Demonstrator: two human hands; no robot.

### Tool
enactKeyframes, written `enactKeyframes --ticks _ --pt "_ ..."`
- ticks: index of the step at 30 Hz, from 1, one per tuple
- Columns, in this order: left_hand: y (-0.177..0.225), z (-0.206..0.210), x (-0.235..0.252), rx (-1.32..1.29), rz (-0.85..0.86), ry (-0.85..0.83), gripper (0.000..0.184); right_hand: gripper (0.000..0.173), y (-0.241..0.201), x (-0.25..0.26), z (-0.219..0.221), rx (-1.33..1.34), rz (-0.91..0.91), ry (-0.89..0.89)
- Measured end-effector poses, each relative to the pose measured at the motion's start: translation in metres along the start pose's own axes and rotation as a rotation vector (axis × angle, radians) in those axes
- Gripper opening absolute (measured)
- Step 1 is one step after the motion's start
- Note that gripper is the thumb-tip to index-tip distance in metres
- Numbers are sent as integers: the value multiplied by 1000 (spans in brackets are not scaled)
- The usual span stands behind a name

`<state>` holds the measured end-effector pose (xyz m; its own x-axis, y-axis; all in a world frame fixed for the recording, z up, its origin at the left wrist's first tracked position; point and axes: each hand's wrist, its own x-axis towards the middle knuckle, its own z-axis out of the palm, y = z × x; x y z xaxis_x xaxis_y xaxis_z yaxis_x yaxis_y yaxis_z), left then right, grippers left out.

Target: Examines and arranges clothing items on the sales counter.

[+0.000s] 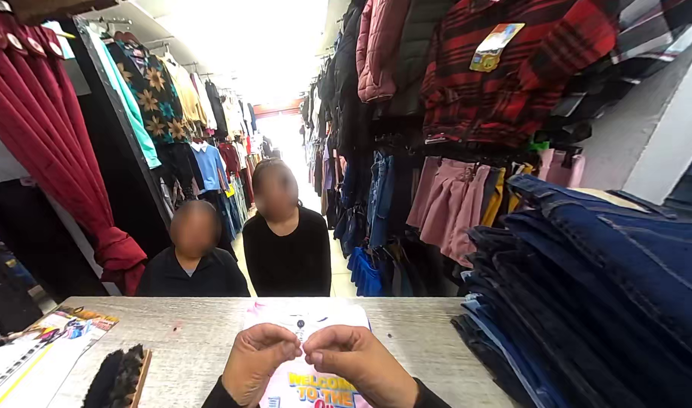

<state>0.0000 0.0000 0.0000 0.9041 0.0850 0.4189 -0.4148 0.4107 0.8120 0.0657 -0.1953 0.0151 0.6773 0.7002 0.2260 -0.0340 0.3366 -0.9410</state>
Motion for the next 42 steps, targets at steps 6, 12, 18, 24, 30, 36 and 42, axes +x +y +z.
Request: enactKeyframes --ticks 6,12,18,24,30,36,42 --pt "-10 -10 4 476 -152 40 15 10 20 7 -13 -326 39 103" --pt "-9 -14 4 1134 -330 -265 17 17 43 6 -24 -852 58 -53" --pt "-6 -9 6 1171 -334 -306 20 17 48 4 -23 -886 20 -43" --pt "-3 -9 6 1193 -356 -363 27 15 56 1 -22 -932 -82 -39" --pt "-6 -9 6 1192 -392 -331 28 16 50 3 -20 -942 -30 -89" --pt "-7 -8 7 1185 -387 -319 27 17 47 5 -21 -940 6 -102" --pt "-8 -8 6 1199 -403 -329 28 17 47 3 -20 -946 38 -112"
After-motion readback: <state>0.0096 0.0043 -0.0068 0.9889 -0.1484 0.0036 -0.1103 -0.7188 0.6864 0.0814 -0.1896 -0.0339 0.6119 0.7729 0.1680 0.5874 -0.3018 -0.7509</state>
